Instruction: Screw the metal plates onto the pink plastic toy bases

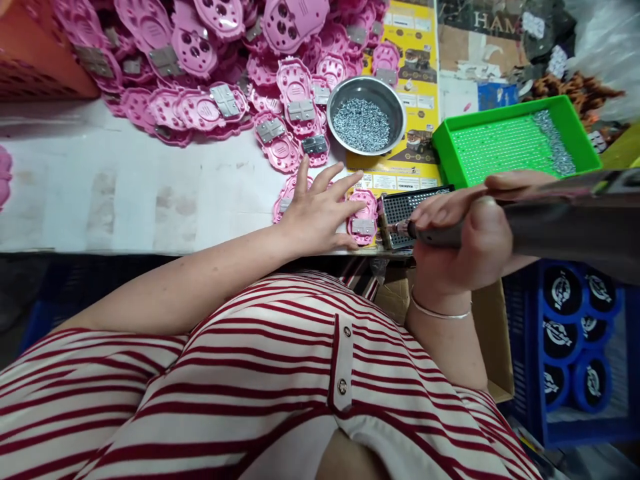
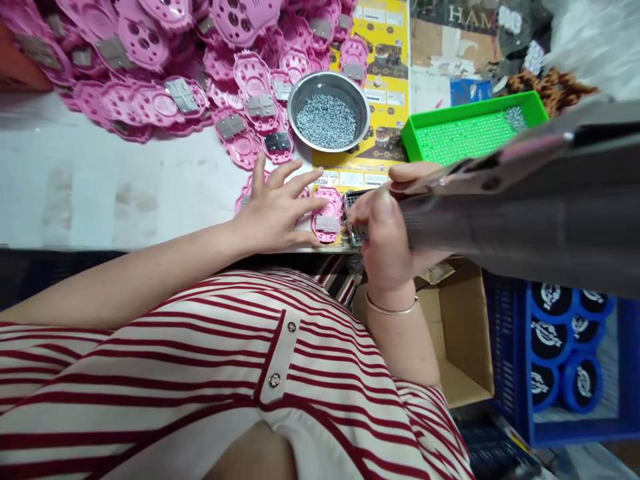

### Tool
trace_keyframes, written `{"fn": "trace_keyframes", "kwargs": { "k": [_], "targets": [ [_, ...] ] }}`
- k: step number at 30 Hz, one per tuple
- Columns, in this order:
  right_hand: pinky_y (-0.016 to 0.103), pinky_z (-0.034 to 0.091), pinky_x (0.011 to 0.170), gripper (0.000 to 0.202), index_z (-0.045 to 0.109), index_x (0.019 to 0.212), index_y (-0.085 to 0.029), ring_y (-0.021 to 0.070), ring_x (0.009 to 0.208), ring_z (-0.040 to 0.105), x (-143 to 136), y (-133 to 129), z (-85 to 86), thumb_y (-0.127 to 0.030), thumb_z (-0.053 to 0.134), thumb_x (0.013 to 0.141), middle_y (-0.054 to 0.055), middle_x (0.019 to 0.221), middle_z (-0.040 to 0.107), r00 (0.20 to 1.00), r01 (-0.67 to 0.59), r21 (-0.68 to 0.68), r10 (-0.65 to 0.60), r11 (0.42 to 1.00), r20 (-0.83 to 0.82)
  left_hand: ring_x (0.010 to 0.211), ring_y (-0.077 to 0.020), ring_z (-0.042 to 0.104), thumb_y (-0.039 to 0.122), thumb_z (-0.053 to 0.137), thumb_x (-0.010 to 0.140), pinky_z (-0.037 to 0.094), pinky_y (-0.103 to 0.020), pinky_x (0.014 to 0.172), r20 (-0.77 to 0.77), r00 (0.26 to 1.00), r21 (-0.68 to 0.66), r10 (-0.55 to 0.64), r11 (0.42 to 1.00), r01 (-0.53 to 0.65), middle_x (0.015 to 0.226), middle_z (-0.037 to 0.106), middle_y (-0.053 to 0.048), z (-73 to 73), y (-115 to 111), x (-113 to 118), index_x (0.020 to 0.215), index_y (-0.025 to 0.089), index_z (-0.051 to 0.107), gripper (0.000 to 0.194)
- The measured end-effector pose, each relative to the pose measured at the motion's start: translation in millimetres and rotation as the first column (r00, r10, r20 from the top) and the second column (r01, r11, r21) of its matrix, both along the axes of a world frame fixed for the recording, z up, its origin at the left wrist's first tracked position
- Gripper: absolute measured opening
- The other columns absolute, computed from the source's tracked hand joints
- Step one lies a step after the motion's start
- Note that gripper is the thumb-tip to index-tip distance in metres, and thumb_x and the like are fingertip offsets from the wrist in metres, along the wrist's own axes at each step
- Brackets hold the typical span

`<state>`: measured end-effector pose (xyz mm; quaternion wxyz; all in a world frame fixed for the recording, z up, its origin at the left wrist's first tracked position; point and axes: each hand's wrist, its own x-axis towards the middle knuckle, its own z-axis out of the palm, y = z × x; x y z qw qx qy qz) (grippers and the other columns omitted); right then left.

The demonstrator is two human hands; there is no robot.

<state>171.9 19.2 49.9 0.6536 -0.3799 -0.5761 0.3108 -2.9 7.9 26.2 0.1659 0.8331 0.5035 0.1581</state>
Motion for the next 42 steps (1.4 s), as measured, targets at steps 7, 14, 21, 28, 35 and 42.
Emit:
{"fn": "trace_keyframes", "kwargs": {
  "k": [7, 14, 21, 28, 35, 42],
  "targets": [
    [0.024, 0.042, 0.040, 0.007, 0.065, 0.091, -0.029, 0.0076, 0.039, 0.041, 0.8, -6.9, 12.1, -0.028, 0.065, 0.085, -0.009, 0.053, 0.043, 0.988, 0.003, 0.217, 0.031, 0.976, -0.150, 0.147, -0.0386, 0.030, 0.053, 0.077, 0.077, 0.000, -0.070, 0.120, 0.001, 0.997, 0.031, 0.080, 0.996, -0.080, 0.156, 0.044, 0.001, 3.9, -9.8, -57.8, 0.105, 0.036, 0.075, 0.032],
    [0.030, 0.041, 0.038, 0.030, 0.058, 0.083, -0.025, 0.0106, 0.036, 0.041, -1.1, -11.4, 8.5, -0.050, 0.073, 0.075, -0.008, 0.049, 0.041, 0.985, 0.012, 0.057, -0.002, 0.998, -0.170, 0.149, -0.0370, 0.026, 0.038, 0.075, 0.079, -0.003, -0.066, 0.121, -0.046, 0.998, -0.013, -0.030, 0.999, 0.029, 0.154, 0.047, 0.003, 8.1, 8.2, -54.3, 0.107, 0.035, 0.075, 0.028],
    [0.026, 0.041, 0.036, 0.018, 0.065, 0.090, -0.027, 0.0087, 0.035, 0.039, 1.4, -12.5, 10.0, -0.035, 0.074, 0.078, -0.010, 0.051, 0.045, 0.978, 0.068, 0.183, -0.029, 0.981, -0.209, 0.149, -0.0357, 0.028, 0.029, 0.074, 0.077, -0.007, -0.061, 0.123, -0.002, 1.000, -0.022, -0.017, 1.000, 0.017, 0.148, 0.054, 0.003, 9.8, 9.9, -44.5, 0.086, 0.030, 0.079, 0.010],
    [0.026, 0.042, 0.037, 0.013, 0.066, 0.091, -0.027, 0.0087, 0.037, 0.042, -0.8, -8.2, 6.6, -0.031, 0.073, 0.082, -0.009, 0.051, 0.047, 0.978, 0.062, 0.201, -0.020, 0.978, -0.208, 0.147, -0.0353, 0.033, 0.030, 0.072, 0.081, -0.001, -0.065, 0.123, -0.066, 0.998, 0.005, -0.003, 1.000, 0.004, 0.147, 0.055, 0.002, 10.5, 3.0, -45.8, 0.091, 0.031, 0.078, 0.012],
    [0.024, 0.045, 0.037, 0.011, 0.065, 0.082, -0.030, 0.0066, 0.036, 0.040, 15.5, -2.2, 13.8, -0.035, 0.074, 0.081, -0.010, 0.049, 0.043, 0.984, 0.151, 0.255, -0.121, 0.955, -0.130, 0.145, -0.0359, 0.036, 0.029, 0.067, 0.086, 0.007, -0.067, 0.123, -0.066, 0.997, 0.032, -0.032, 0.999, 0.035, 0.146, 0.056, -0.002, 3.9, -1.4, -33.9, 0.091, 0.027, 0.077, 0.012],
    [0.026, 0.041, 0.044, 0.008, 0.057, 0.087, -0.024, 0.0078, 0.042, 0.042, 28.0, 3.2, 23.4, -0.029, 0.063, 0.086, -0.008, 0.053, 0.045, 0.950, 0.298, 0.188, -0.272, 0.936, -0.153, 0.139, -0.0389, 0.041, 0.043, 0.064, 0.088, 0.008, -0.070, 0.122, 0.030, 0.999, 0.043, 0.021, 0.999, -0.023, 0.140, 0.061, 0.001, -5.5, -13.2, -24.7, 0.086, 0.028, 0.075, 0.019]
  ]
}}
